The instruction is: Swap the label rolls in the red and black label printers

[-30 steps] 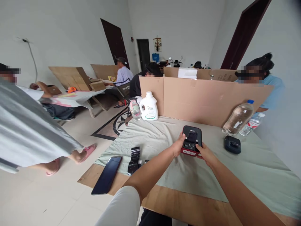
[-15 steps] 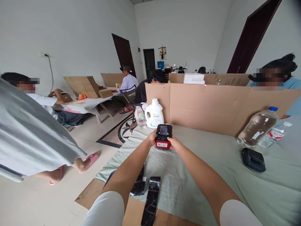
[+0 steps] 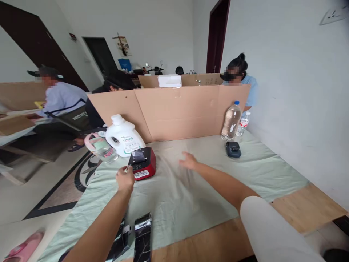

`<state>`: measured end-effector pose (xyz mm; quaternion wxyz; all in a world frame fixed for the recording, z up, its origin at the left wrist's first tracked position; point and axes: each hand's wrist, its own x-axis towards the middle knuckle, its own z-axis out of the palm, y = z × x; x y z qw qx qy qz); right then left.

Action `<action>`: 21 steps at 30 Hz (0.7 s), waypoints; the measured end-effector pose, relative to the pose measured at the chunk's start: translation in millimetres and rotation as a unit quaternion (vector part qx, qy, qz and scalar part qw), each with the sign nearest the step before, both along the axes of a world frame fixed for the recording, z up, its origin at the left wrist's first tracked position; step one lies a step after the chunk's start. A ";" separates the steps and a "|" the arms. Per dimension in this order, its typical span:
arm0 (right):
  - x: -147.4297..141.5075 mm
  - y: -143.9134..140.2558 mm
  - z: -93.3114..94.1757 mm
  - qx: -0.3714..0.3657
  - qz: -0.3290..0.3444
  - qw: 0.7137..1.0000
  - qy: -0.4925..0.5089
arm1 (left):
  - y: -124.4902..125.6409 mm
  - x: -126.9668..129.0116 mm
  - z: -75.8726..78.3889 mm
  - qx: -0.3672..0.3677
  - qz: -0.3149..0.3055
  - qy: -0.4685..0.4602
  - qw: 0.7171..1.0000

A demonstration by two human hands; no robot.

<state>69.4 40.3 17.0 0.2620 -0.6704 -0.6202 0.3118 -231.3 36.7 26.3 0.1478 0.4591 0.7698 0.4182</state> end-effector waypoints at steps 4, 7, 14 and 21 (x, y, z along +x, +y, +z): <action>132.0 -19.6 15.2 0.076 -0.230 0.950 -0.197 | -44.4 49.7 -12.1 0.042 -0.101 0.077 0.991; 203.5 -28.6 13.9 0.050 -0.344 0.907 -0.237 | -78.0 101.1 -27.6 0.082 -0.227 0.133 0.961; 242.2 -32.0 -14.4 -0.078 -0.372 0.898 -0.223 | -154.9 197.1 -60.5 -0.045 -0.499 0.267 0.824; 239.6 -40.3 -13.7 -0.055 -0.389 0.893 -0.219 | -194.4 197.9 -78.8 -0.033 -0.587 0.317 0.745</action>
